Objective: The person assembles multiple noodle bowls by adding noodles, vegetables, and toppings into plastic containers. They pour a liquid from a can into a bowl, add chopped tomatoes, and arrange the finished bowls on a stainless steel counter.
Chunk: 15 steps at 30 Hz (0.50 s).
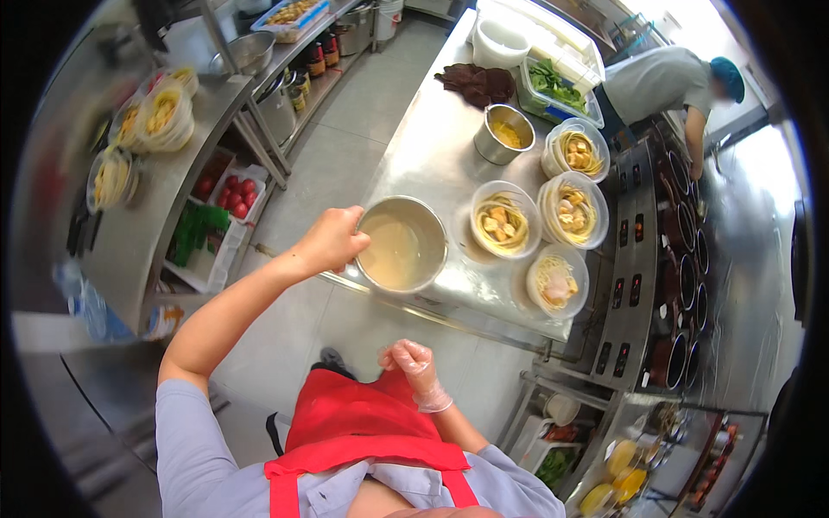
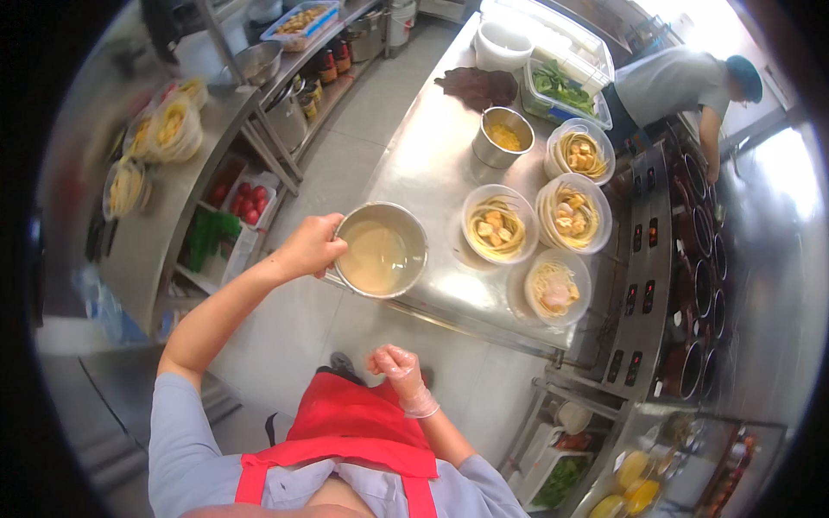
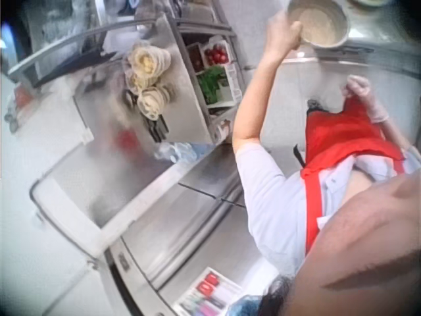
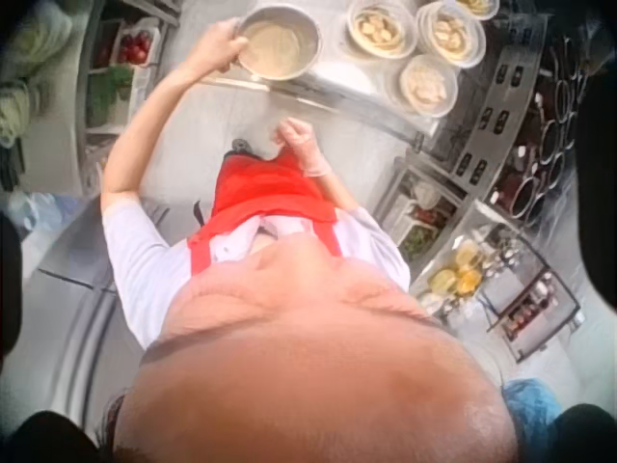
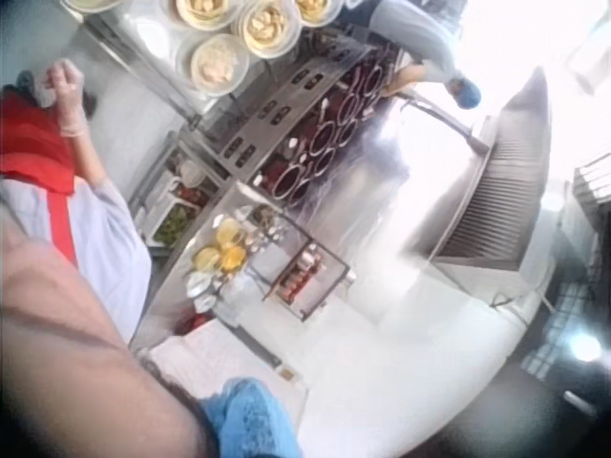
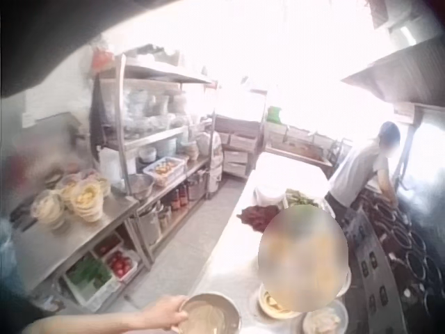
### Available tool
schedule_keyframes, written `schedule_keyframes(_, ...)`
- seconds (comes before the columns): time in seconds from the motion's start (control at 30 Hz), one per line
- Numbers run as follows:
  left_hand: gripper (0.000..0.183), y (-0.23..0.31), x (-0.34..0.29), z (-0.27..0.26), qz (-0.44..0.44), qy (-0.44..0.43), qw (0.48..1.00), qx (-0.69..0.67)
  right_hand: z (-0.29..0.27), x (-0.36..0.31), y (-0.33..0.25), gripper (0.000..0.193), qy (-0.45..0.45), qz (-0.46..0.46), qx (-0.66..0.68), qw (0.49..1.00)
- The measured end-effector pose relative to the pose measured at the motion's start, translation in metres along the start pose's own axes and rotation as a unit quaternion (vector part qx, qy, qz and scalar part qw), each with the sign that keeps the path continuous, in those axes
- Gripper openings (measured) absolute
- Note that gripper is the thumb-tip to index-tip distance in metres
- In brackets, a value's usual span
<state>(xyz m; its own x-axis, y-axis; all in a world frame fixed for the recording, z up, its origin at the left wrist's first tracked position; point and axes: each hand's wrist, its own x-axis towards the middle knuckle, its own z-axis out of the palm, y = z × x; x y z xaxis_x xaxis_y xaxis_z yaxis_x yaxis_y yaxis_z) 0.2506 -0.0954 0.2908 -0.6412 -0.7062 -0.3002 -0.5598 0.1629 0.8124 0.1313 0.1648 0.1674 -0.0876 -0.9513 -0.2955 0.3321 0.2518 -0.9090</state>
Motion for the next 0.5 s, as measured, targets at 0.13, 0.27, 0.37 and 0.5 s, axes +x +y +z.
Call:
schedule_keyframes(0.13, 0.019, -0.026, 0.088, -0.067, 0.004, -0.055, 0.998, 0.008, 0.056, 0.087, -0.01, 0.022, 0.015, -0.101, 0.031, 0.994)
schedule_keyframes(0.27, 0.021, -0.045, 0.182, -0.071, 0.062, -0.113, 0.991, 0.028, 0.093, 0.175, -0.024, 0.019, 0.056, -0.05, 0.024, 0.997)
schedule_keyframes(0.37, 0.025, -0.062, 0.253, -0.059, 0.143, -0.14, 0.978, 0.052, 0.119, 0.261, -0.024, 0.02, 0.079, -0.02, -0.013, 0.997)
schedule_keyframes(0.5, 0.028, -0.063, 0.298, -0.041, 0.183, -0.191, 0.963, 0.059, 0.142, 0.369, -0.014, 0.022, 0.084, 0.021, -0.142, 0.986)
